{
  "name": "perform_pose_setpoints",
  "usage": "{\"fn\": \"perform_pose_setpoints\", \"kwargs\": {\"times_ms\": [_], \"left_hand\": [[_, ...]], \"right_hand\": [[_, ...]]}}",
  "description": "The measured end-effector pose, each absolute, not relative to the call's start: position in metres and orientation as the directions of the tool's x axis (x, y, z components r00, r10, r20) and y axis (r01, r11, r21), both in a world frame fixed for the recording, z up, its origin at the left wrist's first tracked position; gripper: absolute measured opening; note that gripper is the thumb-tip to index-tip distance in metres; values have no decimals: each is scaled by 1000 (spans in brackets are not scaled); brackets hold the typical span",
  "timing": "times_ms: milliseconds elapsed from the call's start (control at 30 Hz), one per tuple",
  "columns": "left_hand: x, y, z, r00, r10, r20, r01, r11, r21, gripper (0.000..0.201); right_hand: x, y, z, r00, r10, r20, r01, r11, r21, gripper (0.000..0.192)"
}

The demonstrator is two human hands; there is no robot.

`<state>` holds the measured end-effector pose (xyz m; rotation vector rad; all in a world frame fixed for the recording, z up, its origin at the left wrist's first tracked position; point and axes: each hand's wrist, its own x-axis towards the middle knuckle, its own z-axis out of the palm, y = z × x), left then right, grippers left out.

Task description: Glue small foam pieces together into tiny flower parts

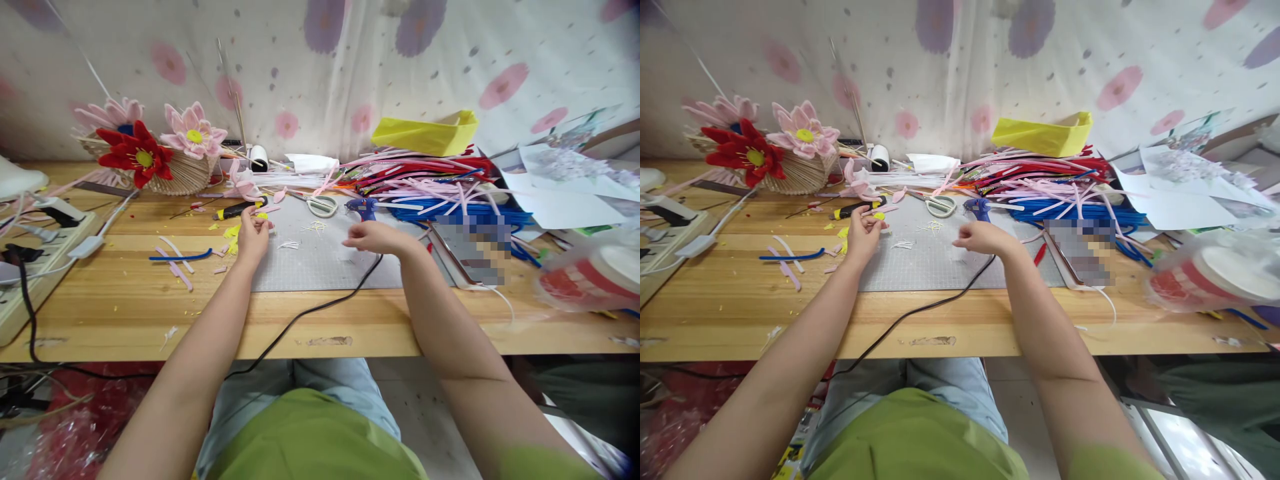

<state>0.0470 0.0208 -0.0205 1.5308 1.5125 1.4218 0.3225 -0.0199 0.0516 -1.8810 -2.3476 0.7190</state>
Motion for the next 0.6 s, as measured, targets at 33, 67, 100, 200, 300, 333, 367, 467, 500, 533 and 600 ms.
{"fn": "perform_pose_setpoints", "kwargs": {"times_ms": [33, 67, 100, 200, 300, 333, 367, 467, 500, 533, 600], "left_hand": [[48, 22, -22, -181, 942, 284, 311, -219, 925, 42], [49, 22, -24, -174, 945, 278, 281, -223, 934, 42], [50, 23, -26, -174, 946, 273, 257, -224, 940, 42], [52, 25, -30, -191, 949, 252, 188, -217, 958, 39], [54, 28, -31, -219, 953, 210, 81, -197, 977, 36], [55, 28, -30, -232, 954, 189, 45, -184, 982, 35], [56, 28, -29, -248, 955, 164, 16, -165, 986, 35], [59, 27, -24, -297, 951, 91, -46, -109, 993, 31], [60, 26, -23, -306, 949, 76, -71, -102, 992, 30], [60, 25, -22, -307, 950, 66, -99, -101, 990, 29], [60, 26, -20, -294, 954, 58, -151, -106, 983, 29]], "right_hand": [[311, -17, 48, -310, 927, -210, 872, 189, -453, 25], [299, -13, 44, -338, 924, -179, 835, 206, -510, 25], [288, -8, 38, -346, 927, -146, 807, 214, -550, 24], [256, 6, 21, -297, 955, -1, 712, 220, -667, 12], [226, 18, 11, -265, 959, 96, 590, 240, -770, 26], [216, 20, 10, -270, 958, 96, 566, 239, -789, 36], [207, 23, 9, -260, 961, 96, 557, 231, -798, 41], [184, 31, 9, -186, 979, 88, 559, 179, -810, 44], [179, 35, 9, -154, 985, 76, 549, 149, -823, 44], [175, 38, 8, -127, 991, 52, 521, 111, -846, 43], [172, 46, 6, -104, 994, -40, 421, 7, -907, 40]]}}
